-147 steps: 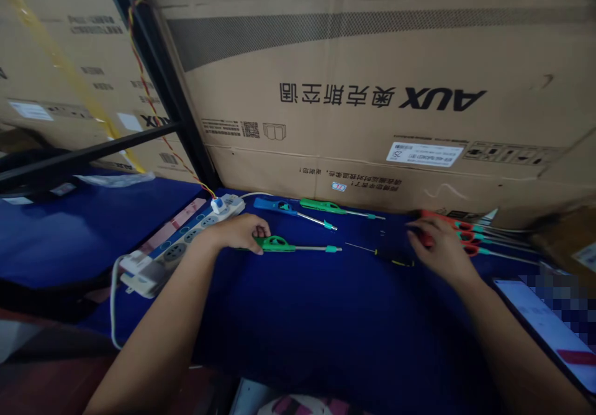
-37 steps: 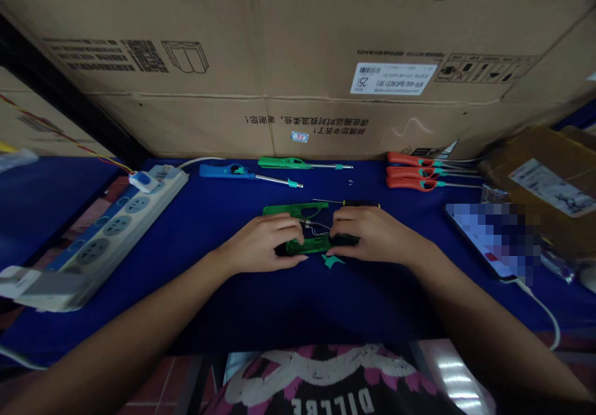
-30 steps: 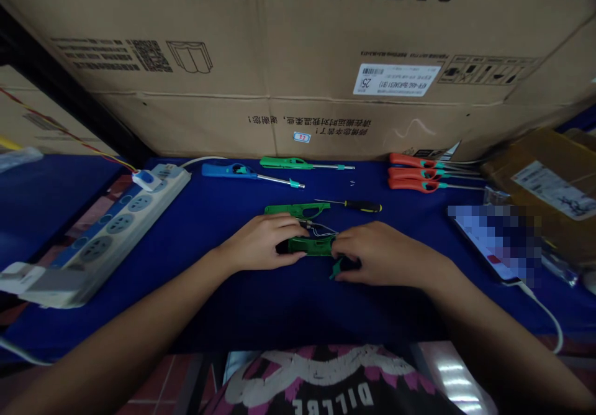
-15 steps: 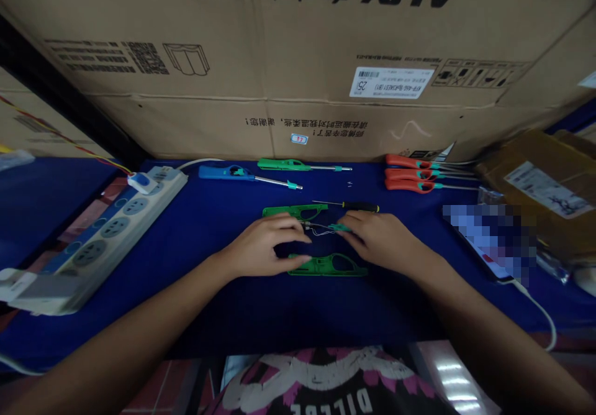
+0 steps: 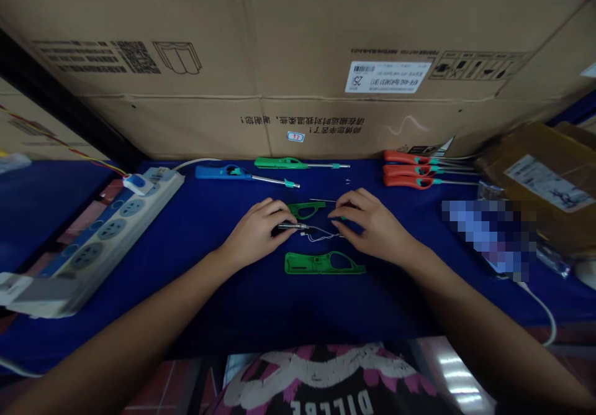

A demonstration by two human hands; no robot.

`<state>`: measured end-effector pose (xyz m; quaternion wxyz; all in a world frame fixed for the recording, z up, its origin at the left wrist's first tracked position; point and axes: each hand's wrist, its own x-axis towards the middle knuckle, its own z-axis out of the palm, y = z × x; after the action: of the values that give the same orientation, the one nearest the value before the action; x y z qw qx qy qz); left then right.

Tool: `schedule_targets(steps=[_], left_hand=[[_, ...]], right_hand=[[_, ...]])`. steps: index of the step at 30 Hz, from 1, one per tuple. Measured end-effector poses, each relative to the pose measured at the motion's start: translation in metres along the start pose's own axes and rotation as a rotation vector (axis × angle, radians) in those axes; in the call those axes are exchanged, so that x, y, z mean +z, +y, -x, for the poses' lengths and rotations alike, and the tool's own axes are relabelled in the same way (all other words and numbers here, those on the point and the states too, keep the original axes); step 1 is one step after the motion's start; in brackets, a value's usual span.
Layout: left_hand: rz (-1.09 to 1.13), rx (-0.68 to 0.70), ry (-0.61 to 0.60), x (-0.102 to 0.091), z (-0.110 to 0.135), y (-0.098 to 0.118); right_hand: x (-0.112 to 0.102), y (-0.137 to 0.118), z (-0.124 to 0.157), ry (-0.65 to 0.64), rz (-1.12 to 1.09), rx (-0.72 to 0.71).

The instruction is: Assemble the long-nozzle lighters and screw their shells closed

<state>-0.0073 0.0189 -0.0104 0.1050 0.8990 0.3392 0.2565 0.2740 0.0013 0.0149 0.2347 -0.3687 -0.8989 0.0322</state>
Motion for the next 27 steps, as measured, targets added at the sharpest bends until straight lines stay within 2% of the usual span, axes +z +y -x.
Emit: schedule_targets(steps=[3,7,11,15,20,24,27], left_hand=[[0.011,-0.001,0.009,0.002,-0.001,0.001],[0.038,0.007,0.039,0.003,-0.001,0.002],[0.069,0.031,0.080,0.003,-0.001,0.004],[0.097,0.055,0.108,0.001,0.001,0.008],[0.032,0.186,0.184,-0.001,0.002,0.015],[0.038,0.277,0.235,0.000,0.002,0.019],[0.075,0.315,0.224,-0.001,0.002,0.020]], right_hand=[[0.010,-0.012,-0.002,-0.022,-0.003,-0.054],[0.021,-0.020,-0.002,-0.084,0.003,-0.031],[0.021,-0.019,-0.002,-0.101,-0.026,0.008],[0.017,-0.020,-0.003,-0.062,-0.038,0.037],[0.018,-0.023,-0.004,0.015,-0.148,0.081],[0.020,-0.026,-0.006,0.014,-0.311,0.084],[0.021,-0.028,-0.006,0.008,-0.389,0.082]])
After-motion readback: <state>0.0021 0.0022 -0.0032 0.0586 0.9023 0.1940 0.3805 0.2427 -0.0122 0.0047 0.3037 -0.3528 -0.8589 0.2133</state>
